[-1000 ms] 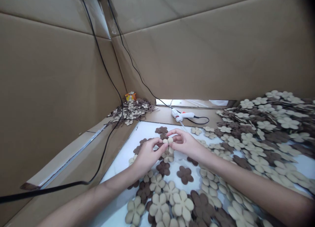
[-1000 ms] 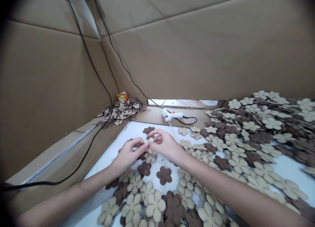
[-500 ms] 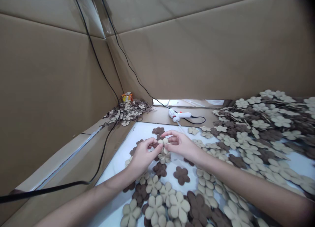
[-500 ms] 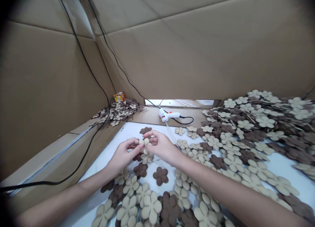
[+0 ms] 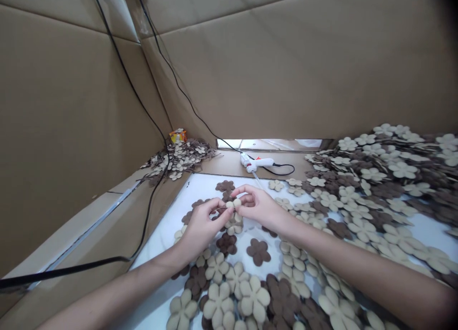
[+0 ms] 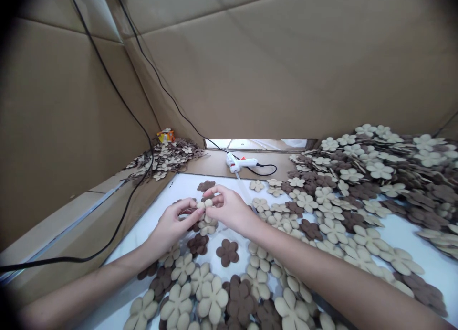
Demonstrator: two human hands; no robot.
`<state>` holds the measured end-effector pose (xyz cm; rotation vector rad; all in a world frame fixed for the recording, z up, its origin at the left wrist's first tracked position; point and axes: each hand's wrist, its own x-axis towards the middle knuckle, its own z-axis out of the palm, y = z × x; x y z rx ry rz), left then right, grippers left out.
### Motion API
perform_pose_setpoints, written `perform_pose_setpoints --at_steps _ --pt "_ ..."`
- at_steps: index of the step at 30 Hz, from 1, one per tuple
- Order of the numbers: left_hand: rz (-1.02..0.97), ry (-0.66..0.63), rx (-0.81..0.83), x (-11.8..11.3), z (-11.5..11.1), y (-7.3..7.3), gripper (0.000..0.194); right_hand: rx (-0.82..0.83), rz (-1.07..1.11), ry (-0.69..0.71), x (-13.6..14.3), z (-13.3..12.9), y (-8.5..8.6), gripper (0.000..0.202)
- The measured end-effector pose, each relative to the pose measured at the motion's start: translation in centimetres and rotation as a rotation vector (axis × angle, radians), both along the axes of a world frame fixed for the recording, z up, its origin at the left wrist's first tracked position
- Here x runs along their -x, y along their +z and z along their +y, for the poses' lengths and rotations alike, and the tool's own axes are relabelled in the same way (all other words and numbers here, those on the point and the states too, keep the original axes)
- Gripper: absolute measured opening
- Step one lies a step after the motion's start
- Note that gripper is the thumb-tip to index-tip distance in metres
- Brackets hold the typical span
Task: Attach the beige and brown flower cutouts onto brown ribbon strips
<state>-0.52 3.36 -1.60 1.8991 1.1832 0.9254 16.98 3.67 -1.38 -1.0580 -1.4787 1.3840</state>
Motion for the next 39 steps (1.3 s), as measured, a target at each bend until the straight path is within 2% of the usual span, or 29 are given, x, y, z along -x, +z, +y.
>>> perform_pose_setpoints --at_steps 6,14,18,21,24,31,39 --pt "0.025 -0.017 0.003 0.0 -0.2 0.2 0.024 0.092 -0.006 -0.005 0.0 0.2 0.2 0.035" --pt "0.045 -0.003 -0.027 -0.2 -0.5 0.3 0.024 0.105 -0.04 0.013 -0.2 0.4 0.0 0.035" --pt "0.038 -0.009 -0.042 -0.2 -0.6 0.4 0.023 0.13 -0.049 0.006 -0.1 0.0 1.0 0.035" --pt "0.025 -0.009 -0.038 -0.1 -0.6 0.4 0.024 0.213 -0.003 -0.035 0.1 -0.6 1.9 0.028" --pt "0.014 -0.007 -0.023 0.0 -0.6 0.4 0.024 0.262 0.042 -0.037 0.1 -0.7 2.1 0.028" --pt "0.003 -0.023 0.007 0.0 -0.7 0.5 0.022 0.137 -0.004 0.044 -0.1 0.2 0.5 0.041" --pt "0.012 -0.012 -0.014 -0.1 -0.8 0.3 0.022 0.066 -0.027 0.052 0.0 0.0 0.6 0.039"
